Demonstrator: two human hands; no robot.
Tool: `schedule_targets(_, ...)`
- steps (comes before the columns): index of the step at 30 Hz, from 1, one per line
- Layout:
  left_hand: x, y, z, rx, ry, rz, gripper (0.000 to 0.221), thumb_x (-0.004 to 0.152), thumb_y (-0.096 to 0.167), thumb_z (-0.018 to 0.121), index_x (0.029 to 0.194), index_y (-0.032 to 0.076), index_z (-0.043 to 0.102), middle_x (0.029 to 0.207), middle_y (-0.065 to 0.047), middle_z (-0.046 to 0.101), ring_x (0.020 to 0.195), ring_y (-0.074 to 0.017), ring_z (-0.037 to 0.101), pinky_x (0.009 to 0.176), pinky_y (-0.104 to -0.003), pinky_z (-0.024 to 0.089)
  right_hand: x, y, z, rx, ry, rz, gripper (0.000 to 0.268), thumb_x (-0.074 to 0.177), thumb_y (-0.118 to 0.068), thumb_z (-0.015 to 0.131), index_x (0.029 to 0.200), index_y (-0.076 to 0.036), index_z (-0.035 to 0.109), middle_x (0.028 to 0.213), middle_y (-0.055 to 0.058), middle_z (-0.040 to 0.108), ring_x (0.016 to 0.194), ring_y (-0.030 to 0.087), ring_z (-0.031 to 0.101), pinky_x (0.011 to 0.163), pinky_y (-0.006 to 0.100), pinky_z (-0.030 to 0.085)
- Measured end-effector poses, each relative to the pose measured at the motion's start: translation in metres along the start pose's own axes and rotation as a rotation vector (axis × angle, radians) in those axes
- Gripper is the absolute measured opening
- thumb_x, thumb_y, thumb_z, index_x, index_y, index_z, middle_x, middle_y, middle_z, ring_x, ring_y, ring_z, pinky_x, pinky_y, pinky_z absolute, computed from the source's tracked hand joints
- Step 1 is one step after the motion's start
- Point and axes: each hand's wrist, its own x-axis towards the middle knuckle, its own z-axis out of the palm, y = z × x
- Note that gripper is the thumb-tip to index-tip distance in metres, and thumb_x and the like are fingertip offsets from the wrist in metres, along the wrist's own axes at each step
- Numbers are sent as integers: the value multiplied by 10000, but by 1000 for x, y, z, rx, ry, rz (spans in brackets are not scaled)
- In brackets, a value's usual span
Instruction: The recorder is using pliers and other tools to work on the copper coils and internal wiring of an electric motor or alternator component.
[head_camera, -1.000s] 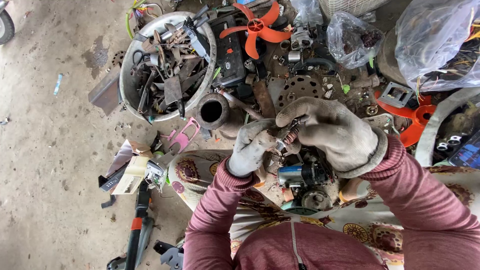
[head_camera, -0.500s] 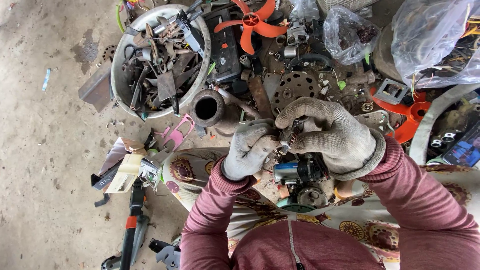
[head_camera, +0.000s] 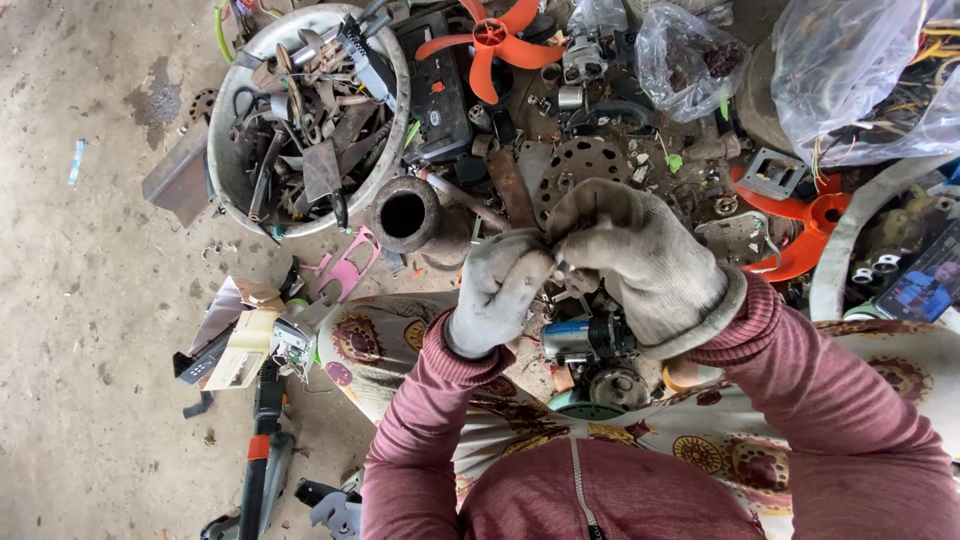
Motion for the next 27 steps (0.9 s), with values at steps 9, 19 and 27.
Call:
schedule_targets(9,-15,-24,2,-459,125,-595,412,1147,306,506,1048,-51,685,863,-109,689,735,-153,609,689,-302,511,4,-12,2,-55,157,128,91,908,-125,634,901,-34,632,770,15,587,669,109,529,587,259,453)
schedule_targets(19,6,-17,18,-313,31,-352,514,1046,77,670,1498,23,431,1416,-152,575,993,-195,771,858,-321,681,17,27,-48,-288,119,204,302,1031,-235,556,1240,-43,660,983,8,654,832,97,605,747,267,548)
schedule_targets(27,-4,-32,-6,-649,400,-638,290,1213,118,643,1481,51,556,1324,-159,657,1122,-230,695,1000,-381,576,0,90,-147,-1184,100,558,329,1050,-321,599,1276,-84,636,992,74,718,835,178,666,745,332,574)
